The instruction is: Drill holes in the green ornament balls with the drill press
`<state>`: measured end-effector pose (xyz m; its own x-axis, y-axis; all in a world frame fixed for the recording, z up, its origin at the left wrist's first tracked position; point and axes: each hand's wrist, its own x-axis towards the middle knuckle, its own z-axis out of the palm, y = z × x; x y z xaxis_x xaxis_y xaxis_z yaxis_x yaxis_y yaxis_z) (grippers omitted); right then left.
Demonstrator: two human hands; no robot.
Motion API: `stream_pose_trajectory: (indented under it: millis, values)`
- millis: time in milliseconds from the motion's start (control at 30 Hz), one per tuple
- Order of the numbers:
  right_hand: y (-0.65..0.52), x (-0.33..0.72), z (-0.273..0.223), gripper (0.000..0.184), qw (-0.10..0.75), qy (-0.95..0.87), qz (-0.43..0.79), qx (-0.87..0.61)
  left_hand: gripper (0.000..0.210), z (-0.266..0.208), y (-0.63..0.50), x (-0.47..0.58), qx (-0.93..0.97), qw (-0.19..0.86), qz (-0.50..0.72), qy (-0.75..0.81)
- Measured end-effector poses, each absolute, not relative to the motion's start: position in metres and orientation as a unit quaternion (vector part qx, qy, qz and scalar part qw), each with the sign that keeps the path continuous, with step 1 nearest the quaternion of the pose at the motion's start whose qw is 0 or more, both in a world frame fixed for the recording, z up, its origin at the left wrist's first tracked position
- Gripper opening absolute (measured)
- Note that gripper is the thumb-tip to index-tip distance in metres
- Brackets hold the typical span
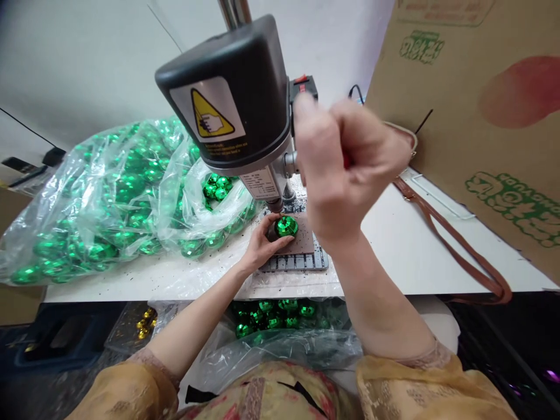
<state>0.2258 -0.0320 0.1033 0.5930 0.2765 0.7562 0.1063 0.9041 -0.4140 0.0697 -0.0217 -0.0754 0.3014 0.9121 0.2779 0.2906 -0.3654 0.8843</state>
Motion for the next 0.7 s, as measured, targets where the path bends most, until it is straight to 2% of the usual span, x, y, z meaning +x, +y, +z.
stream_pose_trajectory:
  millis: [133, 200, 267, 333, 433, 500, 600, 700]
  values:
    - [-0.024, 0.229, 0.128, 0.048, 0.848, -0.480, 0.086, -0.207, 0.046, -0.062, -0.053, 0.065, 0.700, 0.301, 0.463, 0.454]
    - [-0.022, 0.231, 0.129, 0.050, 0.846, -0.485, 0.091, -0.200, 0.046, -0.061, -0.081, 0.052, 0.736, 0.277, 0.454, 0.418]
    - [-0.021, 0.232, 0.127, 0.047, 0.850, -0.480, 0.092, -0.196, 0.048, -0.068, -0.114, 0.031, 0.813, 0.262, 0.392, 0.341]
    - [-0.022, 0.232, 0.125, 0.044, 0.853, -0.477, 0.094, -0.190, 0.050, -0.082, -0.146, 0.007, 0.890, 0.203, 0.293, 0.284]
    - [-0.022, 0.233, 0.123, 0.041, 0.854, -0.472, 0.097, -0.196, 0.055, -0.105, -0.181, -0.025, 0.947, 0.099, 0.147, 0.269]
    - [-0.021, 0.234, 0.122, 0.042, 0.856, -0.468, 0.101, -0.196, 0.060, -0.110, -0.188, -0.040, 0.954, 0.081, 0.118, 0.263]
    - [-0.020, 0.235, 0.121, 0.043, 0.858, -0.466, 0.105, -0.190, 0.044, -0.092, -0.164, -0.050, 0.937, 0.075, 0.218, 0.264]
    - [-0.023, 0.234, 0.121, 0.042, 0.855, -0.461, 0.117, -0.208, 0.025, -0.055, -0.094, -0.050, 0.858, 0.066, 0.366, 0.355]
